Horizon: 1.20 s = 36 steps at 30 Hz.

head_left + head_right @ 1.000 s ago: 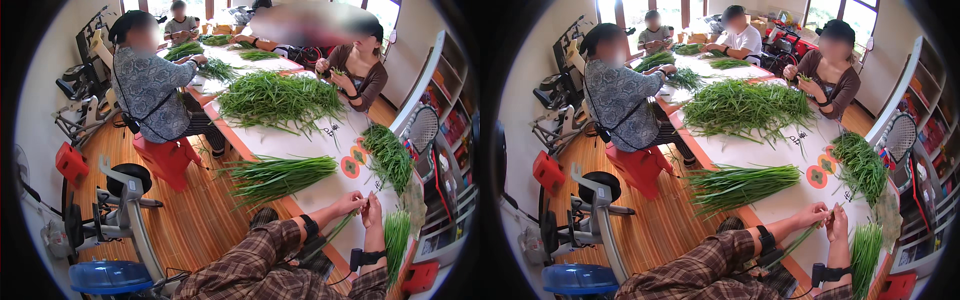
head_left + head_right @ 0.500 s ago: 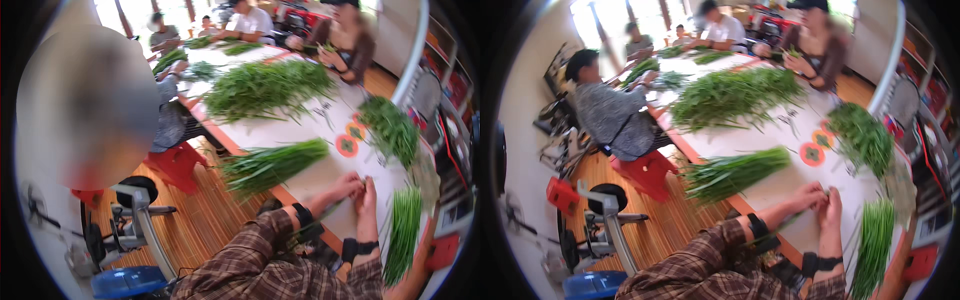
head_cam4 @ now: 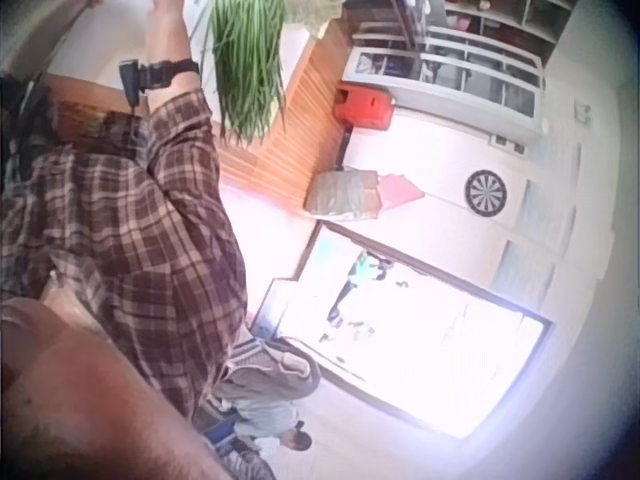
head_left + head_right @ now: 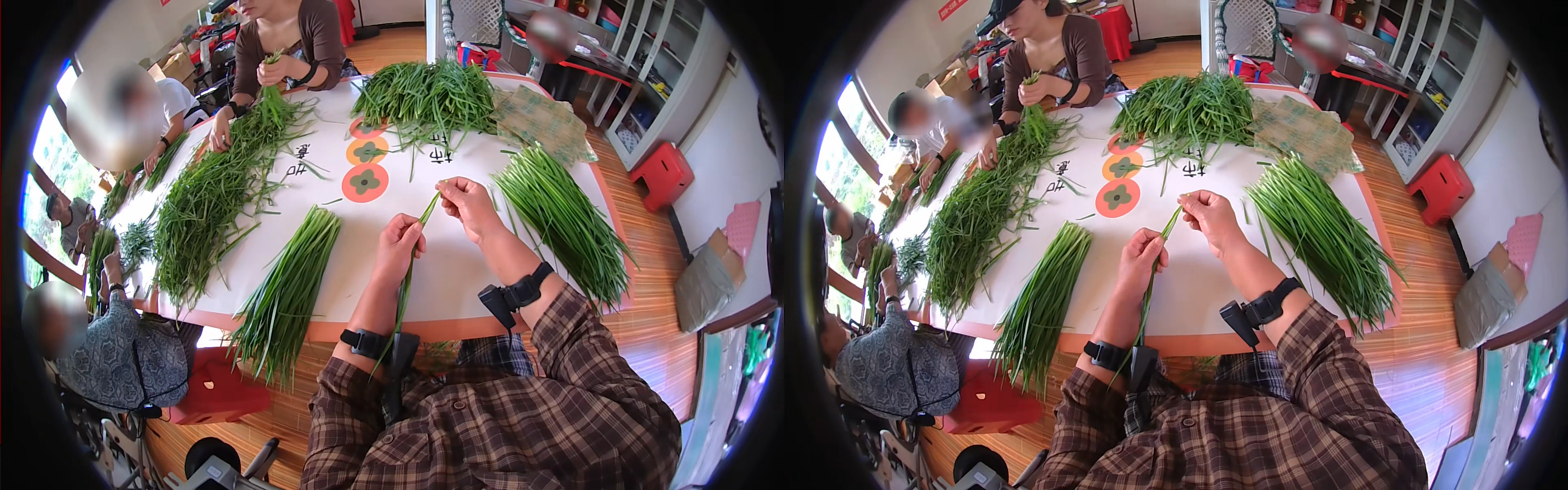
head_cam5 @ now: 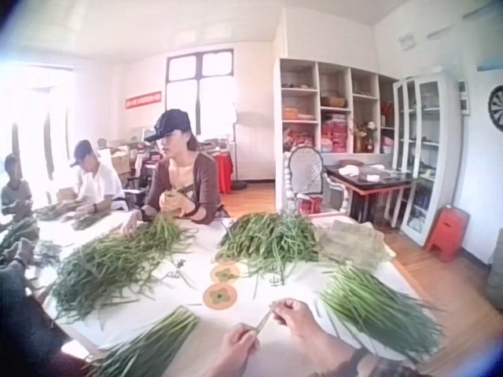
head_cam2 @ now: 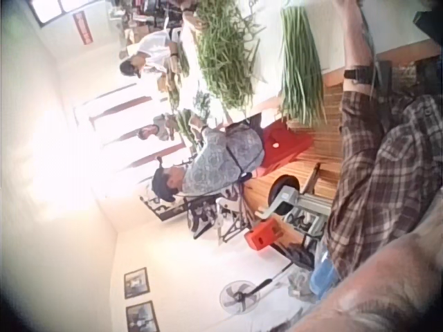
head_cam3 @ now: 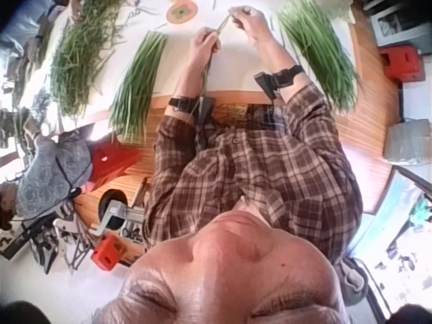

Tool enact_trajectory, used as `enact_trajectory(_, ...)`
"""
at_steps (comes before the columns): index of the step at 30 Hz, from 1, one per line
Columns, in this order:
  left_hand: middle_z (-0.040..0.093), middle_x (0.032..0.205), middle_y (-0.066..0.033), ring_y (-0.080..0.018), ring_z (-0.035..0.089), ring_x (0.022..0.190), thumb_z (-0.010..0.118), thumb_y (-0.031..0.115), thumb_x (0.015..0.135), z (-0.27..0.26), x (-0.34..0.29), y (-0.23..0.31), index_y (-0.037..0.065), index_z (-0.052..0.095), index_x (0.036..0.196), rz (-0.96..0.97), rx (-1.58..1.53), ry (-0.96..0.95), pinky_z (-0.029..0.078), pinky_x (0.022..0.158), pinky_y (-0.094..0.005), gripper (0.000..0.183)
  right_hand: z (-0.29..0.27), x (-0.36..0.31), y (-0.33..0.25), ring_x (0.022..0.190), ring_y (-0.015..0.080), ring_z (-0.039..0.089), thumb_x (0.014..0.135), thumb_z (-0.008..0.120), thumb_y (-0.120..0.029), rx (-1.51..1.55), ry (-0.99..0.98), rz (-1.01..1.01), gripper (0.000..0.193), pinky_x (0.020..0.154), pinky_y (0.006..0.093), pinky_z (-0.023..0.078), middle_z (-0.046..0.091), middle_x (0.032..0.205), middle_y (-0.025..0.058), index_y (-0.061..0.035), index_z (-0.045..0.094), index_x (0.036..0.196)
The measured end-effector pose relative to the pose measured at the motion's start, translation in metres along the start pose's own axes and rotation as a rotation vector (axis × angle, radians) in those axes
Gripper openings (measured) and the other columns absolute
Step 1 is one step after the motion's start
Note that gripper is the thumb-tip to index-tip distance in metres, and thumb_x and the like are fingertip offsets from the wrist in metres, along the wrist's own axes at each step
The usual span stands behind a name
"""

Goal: The person sorts through bunches of long green vegetables, picking up individual stalks by hand and removing outer leaves.

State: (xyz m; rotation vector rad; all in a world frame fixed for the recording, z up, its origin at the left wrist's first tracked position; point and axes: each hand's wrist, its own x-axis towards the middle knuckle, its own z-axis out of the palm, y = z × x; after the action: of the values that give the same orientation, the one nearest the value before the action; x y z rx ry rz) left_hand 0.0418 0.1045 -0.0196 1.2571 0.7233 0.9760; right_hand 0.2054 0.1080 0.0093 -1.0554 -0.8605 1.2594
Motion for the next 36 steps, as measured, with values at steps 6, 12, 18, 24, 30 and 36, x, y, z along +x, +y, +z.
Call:
enact_trajectory(6,0.052,0.06,-0.0033,-0.0077,0.044,0.051,0.043,0.014,0.088,-0.002,-0.004,0.003,0.004,0.047,0.084,0.005,-0.106,-0.008,0.037,0.05,-0.02,0.011,-0.029,0.011,-0.008,0.051,0.0053,0.043,0.082,0.058,-0.017,0.365,0.227,-0.083,0.012,0.045,0.0167,0.039,0.048,0.065,-0.0016,-0.0053,0.057,0.085)
enact_trajectory(12,0.054,0.063,-0.0057,-0.0093,0.047,0.055,0.042,0.018,0.09,-0.003,-0.004,0.003,0.005,0.047,0.083,-0.027,-0.158,-0.085,0.039,0.054,-0.0207,0.015,0.016,-0.029,-0.004,0.053,0.0034,0.04,0.085,0.054,-0.021,-0.082,-0.224,0.124,0.019,0.046,0.0165,0.033,0.046,0.065,-0.0038,-0.0042,0.058,0.092)
enact_trajectory(18,0.056,0.065,-0.0053,-0.0092,0.049,0.058,0.042,0.02,0.09,-0.002,-0.002,0.003,0.003,0.052,0.086,-0.041,-0.138,-0.211,0.039,0.056,-0.0207,0.02,0.002,-0.027,-0.016,0.048,0.003,0.035,0.082,0.058,-0.023,0.017,-0.05,0.054,0.019,0.043,0.0164,0.028,0.042,0.058,-0.0047,-0.0037,0.056,0.08)
enact_trajectory(24,0.06,0.074,-0.0025,-0.0081,0.051,0.064,0.045,0.025,0.089,-0.003,-0.004,0.004,0.002,0.057,0.098,-0.035,-0.066,-0.191,0.038,0.058,-0.0189,0.027,-0.01,-0.031,-0.026,0.045,0.0031,0.033,0.078,0.064,-0.025,-0.04,-0.02,0.049,0.022,0.041,0.0166,0.027,0.041,0.056,-0.005,-0.0069,0.053,0.072)
enact_trajectory(30,0.061,0.079,-0.0031,-0.0071,0.053,0.072,0.054,0.018,0.084,0.005,-0.01,0.008,0.001,0.058,0.096,-0.109,0.036,-0.265,0.04,0.064,-0.0199,0.021,0.003,-0.037,-0.009,0.045,0.0031,0.035,0.077,0.065,-0.022,-0.147,-0.036,0.091,0.02,0.04,0.0176,0.027,0.044,0.057,-0.0047,-0.0088,0.051,0.069)
enact_trajectory(36,0.061,0.075,-0.0023,-0.0067,0.053,0.07,0.055,0.011,0.083,0.003,-0.009,0.008,0.0,0.058,0.09,-0.129,0.105,-0.332,0.042,0.066,-0.0217,0.014,0.004,-0.03,-0.01,0.047,0.0035,0.035,0.08,0.061,-0.02,-0.221,0.005,-0.052,0.018,0.042,0.0175,0.028,0.046,0.06,-0.0039,-0.0049,0.056,0.072)
